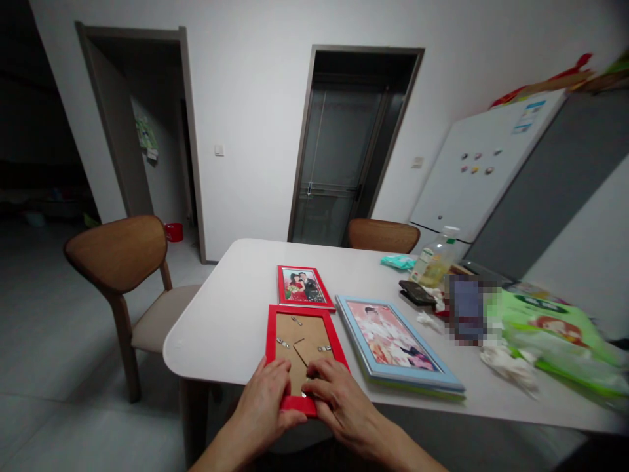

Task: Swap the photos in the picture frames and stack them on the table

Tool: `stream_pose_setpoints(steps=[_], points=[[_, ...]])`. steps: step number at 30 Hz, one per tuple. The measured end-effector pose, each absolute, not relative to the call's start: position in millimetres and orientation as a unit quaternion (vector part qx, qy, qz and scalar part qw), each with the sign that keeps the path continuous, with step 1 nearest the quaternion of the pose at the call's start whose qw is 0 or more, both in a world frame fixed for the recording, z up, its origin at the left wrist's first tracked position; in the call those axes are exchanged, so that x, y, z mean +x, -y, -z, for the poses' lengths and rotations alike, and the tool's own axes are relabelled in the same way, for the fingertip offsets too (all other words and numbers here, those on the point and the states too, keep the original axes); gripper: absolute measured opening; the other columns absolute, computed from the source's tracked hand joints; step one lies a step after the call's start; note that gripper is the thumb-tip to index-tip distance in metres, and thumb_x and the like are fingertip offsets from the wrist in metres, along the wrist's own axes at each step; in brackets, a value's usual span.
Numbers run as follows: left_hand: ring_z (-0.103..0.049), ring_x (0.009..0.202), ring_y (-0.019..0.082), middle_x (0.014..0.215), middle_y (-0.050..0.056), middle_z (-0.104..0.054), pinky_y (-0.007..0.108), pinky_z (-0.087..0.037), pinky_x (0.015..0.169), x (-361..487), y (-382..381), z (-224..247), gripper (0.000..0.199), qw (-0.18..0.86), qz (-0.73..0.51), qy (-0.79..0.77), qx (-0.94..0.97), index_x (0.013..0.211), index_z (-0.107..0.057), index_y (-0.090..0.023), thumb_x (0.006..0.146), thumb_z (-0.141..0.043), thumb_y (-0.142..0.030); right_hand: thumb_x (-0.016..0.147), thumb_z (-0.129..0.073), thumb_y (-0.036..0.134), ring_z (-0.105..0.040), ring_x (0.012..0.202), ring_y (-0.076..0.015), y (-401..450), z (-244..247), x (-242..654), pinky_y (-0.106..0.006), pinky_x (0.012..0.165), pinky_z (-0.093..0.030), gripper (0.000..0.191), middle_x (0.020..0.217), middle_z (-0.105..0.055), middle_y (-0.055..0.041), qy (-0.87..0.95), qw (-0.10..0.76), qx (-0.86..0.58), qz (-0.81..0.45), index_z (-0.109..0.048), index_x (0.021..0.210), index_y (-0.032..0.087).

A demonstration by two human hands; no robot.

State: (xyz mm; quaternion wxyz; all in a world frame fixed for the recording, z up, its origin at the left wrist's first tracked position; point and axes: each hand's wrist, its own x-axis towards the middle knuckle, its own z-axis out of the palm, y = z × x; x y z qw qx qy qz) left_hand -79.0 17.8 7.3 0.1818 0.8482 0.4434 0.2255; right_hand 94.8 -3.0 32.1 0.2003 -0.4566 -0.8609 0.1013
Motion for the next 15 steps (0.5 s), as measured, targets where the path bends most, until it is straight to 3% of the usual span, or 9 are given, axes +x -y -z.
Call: stream_pose_setpoints(steps=[7, 12, 15], points=[[-0.043, 0.109, 0.028, 0.116, 0.013, -0.051, 0.043, -0.031, 0.094, -77.6, -16.1, -13.3, 0.043, 0.199, -0.21, -0.459, 0.84, 0.084, -0.059, -0.014, 0.05, -0.075, -0.034, 0.072, -0.042, 0.012, -0.043, 0.086, -0.0162, 2.7, -30.8, 96.1, -0.03, 0.076, -0.034, 0.021, 0.087, -0.052, -0.0025, 0.858, 0.198, -0.46, -0.113, -0.059, 0.079, 0.022], [-0.044, 0.108, 0.027, 0.115, 0.011, -0.051, 0.044, -0.029, 0.094, -77.6, -17.0, -12.5, 0.038, 0.199, -0.212, -0.455, 0.842, 0.081, -0.058, -0.016, 0.049, -0.075, -0.029, 0.077, -0.039, 0.016, -0.046, 0.085, -0.0151, -28.4, -23.4, 83.8, -0.027, 0.077, -0.035, 0.026, 0.091, -0.054, -0.0054, 0.826, 0.249, -0.491, -0.12, -0.058, 0.095, 0.02], [-0.044, 0.108, 0.027, 0.115, 0.011, -0.051, 0.044, -0.029, 0.094, -78.8, -17.8, -11.5, 0.042, 0.203, -0.22, -0.445, 0.844, 0.086, -0.057, -0.016, 0.049, -0.075, -0.028, 0.08, -0.037, 0.02, -0.047, 0.079, -0.0141, -58.1, -15.8, 68.3, -0.025, 0.072, -0.035, 0.025, 0.083, -0.055, -0.0058, 0.815, 0.242, -0.516, -0.107, -0.06, 0.087, 0.017]])
